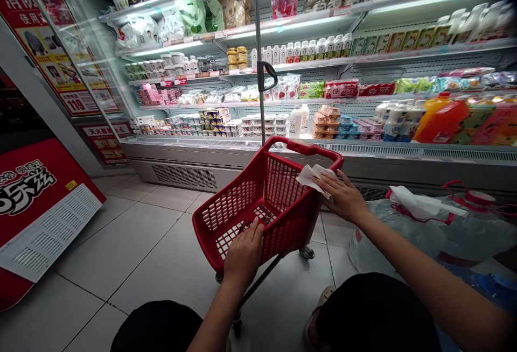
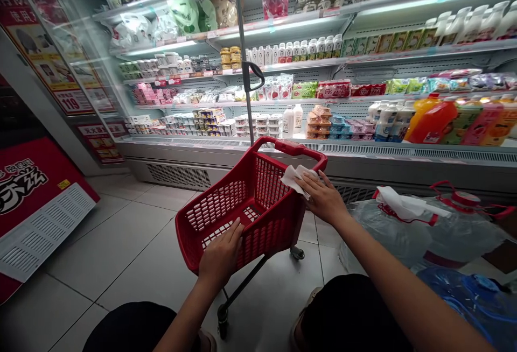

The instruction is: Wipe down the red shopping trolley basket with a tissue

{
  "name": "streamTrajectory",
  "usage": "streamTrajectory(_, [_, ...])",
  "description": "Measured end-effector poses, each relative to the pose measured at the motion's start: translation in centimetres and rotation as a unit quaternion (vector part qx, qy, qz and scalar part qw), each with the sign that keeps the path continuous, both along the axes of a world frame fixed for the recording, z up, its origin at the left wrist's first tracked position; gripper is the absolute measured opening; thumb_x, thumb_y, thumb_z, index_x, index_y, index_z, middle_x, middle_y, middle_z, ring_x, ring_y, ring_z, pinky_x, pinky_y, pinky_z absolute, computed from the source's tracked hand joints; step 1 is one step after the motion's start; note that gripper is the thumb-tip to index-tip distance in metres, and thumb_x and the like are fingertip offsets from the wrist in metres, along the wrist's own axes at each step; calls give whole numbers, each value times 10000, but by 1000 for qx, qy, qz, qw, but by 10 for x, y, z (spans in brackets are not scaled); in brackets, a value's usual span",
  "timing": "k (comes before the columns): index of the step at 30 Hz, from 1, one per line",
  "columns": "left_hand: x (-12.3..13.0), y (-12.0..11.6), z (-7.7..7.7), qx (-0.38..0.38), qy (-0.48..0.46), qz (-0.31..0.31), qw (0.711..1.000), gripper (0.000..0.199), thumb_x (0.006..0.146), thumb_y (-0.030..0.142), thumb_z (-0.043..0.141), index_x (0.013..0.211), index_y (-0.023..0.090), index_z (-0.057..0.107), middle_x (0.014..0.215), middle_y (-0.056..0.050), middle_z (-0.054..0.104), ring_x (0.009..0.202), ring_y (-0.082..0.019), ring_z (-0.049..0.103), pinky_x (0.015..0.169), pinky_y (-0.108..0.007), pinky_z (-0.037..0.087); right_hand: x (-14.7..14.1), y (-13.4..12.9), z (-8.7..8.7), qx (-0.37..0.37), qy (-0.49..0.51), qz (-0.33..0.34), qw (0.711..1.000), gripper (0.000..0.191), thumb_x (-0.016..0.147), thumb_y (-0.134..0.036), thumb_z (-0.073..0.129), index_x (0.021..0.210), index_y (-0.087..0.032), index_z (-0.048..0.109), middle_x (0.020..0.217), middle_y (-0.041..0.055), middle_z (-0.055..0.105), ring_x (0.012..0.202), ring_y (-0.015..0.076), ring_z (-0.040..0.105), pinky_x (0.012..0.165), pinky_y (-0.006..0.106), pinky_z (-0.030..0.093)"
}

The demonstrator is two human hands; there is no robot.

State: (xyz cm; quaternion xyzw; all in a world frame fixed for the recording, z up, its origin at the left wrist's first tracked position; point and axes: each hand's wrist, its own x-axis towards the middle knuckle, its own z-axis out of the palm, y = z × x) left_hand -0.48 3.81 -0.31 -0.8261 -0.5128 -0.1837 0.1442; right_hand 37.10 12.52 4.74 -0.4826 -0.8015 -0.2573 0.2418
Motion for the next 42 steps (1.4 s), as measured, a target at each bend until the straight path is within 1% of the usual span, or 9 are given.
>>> streamTrajectory(3, [0,0,0,3,5,0,1000,439,1058,181,364,1455,232,545,1585,-62,523,1139,-234,720,966,-392,596,-2,-1,-3,-3,13,6,1000,580,1054,-227,363,1631,-284,361,1573,43,541,1493,219,448,1315,535,151])
streamTrajectory(12, [-1,3,-1,20,16,2,1000,403,1035,165,448,1414,222,576,1555,-95,558,1130,-222,730,880,-352,626,-25,-17,-8,-40,-28,34,998,535,1108,-323,286,1640,-289,332,1630,5,459,1538,188,368,1332,493,97])
streamTrajectory(17, [3,6,-7,5,16,28,999,479,1020,140,442,1478,237,543,1586,-63,522,1212,-228,697,748,-303,645,15,-4,3,14,55,-94,994,542,1112,-363,256,1638,-266,338,1582,68,527,1491,218,451,1304,552,174])
streamTrajectory(20, [7,7,-10,2,16,44,999,529,1010,121,434,1519,240,518,1600,-50,501,1254,-239,676,744,-306,650,15,-4,0,13,79,-99,992,548,1111,-376,260,1636,-244,346,1584,79,526,1516,212,412,1295,520,232])
streamTrajectory(26, [9,5,-3,-8,-2,31,999,507,1031,188,466,1530,257,521,1593,-71,507,1259,-248,674,747,-283,640,-74,-37,-34,-49,61,5,997,511,1119,-380,295,1548,-200,505,1588,68,522,1551,232,347,1301,510,244])
streamTrajectory(31, [5,7,-9,3,-10,33,999,485,1048,220,438,1522,229,540,1563,-96,542,1239,-268,686,801,-335,654,-133,-58,-50,-72,48,86,993,507,1110,-354,344,1599,-243,423,1621,34,481,1552,214,342,1308,501,238])
streamTrajectory(36, [1,10,-19,5,-7,39,999,592,1015,156,437,1598,257,432,1593,-71,506,1258,-268,674,774,-340,667,-85,-37,-34,-69,-38,125,989,570,1087,-295,369,1651,-315,293,1646,1,443,1524,195,395,1332,504,129])
streamTrajectory(39, [2,11,-21,5,-5,47,999,690,975,100,435,1637,267,343,1612,-55,481,1267,-262,667,729,-339,675,-42,-18,-24,-41,-22,34,998,610,1090,-312,351,1676,-316,181,1680,7,374,1551,212,343,1329,523,105])
streamTrajectory(42, [8,14,-22,8,-7,54,999,739,954,76,440,1651,278,299,1615,-57,479,1287,-256,655,726,-328,674,-35,-13,-26,-27,16,-45,998,619,1099,-306,303,1684,-311,98,1713,1,284,1581,217,268,1319,528,140])
